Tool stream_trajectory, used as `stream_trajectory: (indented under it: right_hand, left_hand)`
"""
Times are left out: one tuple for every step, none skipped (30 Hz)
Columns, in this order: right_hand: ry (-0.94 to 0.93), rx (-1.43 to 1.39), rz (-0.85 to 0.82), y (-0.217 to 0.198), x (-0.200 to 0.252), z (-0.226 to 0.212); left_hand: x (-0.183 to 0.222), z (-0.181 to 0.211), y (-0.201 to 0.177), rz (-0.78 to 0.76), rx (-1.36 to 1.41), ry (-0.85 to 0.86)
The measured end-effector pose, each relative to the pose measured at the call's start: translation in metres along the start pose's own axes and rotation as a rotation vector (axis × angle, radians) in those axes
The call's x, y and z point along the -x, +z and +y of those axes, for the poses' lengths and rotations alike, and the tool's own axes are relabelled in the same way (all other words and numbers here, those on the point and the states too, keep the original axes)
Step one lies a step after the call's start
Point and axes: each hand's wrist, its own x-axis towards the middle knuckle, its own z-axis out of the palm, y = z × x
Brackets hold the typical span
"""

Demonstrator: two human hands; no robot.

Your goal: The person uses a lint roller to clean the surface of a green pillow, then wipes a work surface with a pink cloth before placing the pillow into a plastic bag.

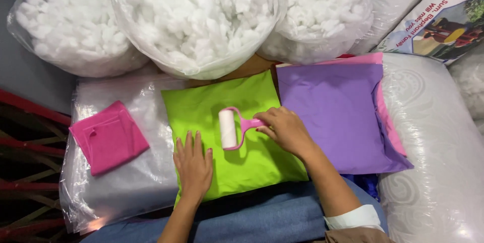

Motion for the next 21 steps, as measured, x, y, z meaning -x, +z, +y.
stream_trajectory:
  right_hand:
    - [0.005, 0.002, -0.003, 0.002, -0.002, 0.012]
    - [0.076, 0.045, -0.084, 0.006, -0.002, 0.022]
    - [0.146, 0.089, -0.165, 0.010, -0.003, 0.032]
    - [0.141, 0.091, -0.168, -0.004, 0.005, 0.046]
    - [0.222, 0.179, -0.144, -0.018, 0.012, 0.060]
    - [0.306, 0.260, -0.120, -0.031, 0.022, 0.073]
    - [0.306, 0.255, -0.124, -0.042, 0.033, 0.072]
    - [0.326, 0.270, -0.105, -0.054, 0.041, 0.072]
    - [0.346, 0.285, -0.086, -0.066, 0.049, 0.072]
    - [0.351, 0.286, -0.083, -0.059, 0.047, 0.056]
    - [0.261, 0.159, -0.098, -0.053, 0.044, 0.040]
    - [0.176, 0.020, -0.135, -0.040, 0.051, 0.020]
    - [0.186, 0.008, -0.156, -0.023, 0.056, 0.012]
    - [0.121, 0.065, -0.179, -0.009, 0.055, 0.006]
    - [0.056, 0.122, -0.202, 0.003, 0.055, -0.001]
    - [0.066, 0.126, -0.189, -0.007, 0.060, 0.016]
    - [0.137, 0.201, -0.185, -0.018, 0.065, 0.033]
    - [0.202, 0.273, -0.191, -0.028, 0.072, 0.048]
    - [0.207, 0.275, -0.189, -0.037, 0.087, 0.058]
    - [0.280, 0.294, -0.174, -0.046, 0.098, 0.068]
    - [0.354, 0.313, -0.158, -0.054, 0.108, 0.079]
  left_hand:
    - [-0.016, 0.002, 0.000, -0.006, 0.003, 0.001]
    - [-0.028, 0.003, -0.001, -0.137, -0.173, 0.014]
    - [-0.041, 0.003, -0.001, -0.270, -0.349, 0.029]
    - [-0.050, -0.007, 0.005, -0.268, -0.346, 0.025]
    - [-0.060, -0.016, 0.011, -0.245, -0.336, 0.002]
    - [-0.067, -0.027, 0.015, -0.227, -0.332, -0.018]
    - [-0.059, -0.010, 0.001, -0.231, -0.336, -0.021]
    - [-0.055, 0.006, -0.012, -0.185, -0.274, -0.027]
    - [-0.051, 0.023, -0.024, -0.139, -0.213, -0.033]
    - [-0.049, 0.032, -0.023, -0.139, -0.213, -0.027]
    - [-0.046, 0.041, -0.020, -0.138, -0.204, -0.026]
    - [-0.029, 0.046, -0.016, -0.161, -0.199, -0.037]
    - [-0.024, 0.030, 0.002, -0.185, -0.203, -0.045]
    - [-0.028, 0.016, 0.018, -0.203, -0.282, -0.009]
    - [-0.031, 0.003, 0.032, -0.220, -0.360, 0.027]
    - [-0.034, 0.002, 0.029, -0.215, -0.361, 0.042]
    - [-0.037, 0.000, 0.025, -0.199, -0.339, 0.030]
    - [-0.034, -0.004, 0.023, -0.188, -0.315, 0.006]
    - [-0.026, 0.004, 0.016, -0.189, -0.314, 0.012]
    - [-0.021, 0.010, 0.008, -0.160, -0.257, -0.015]
    - [-0.017, 0.016, 0.001, -0.132, -0.200, -0.041]
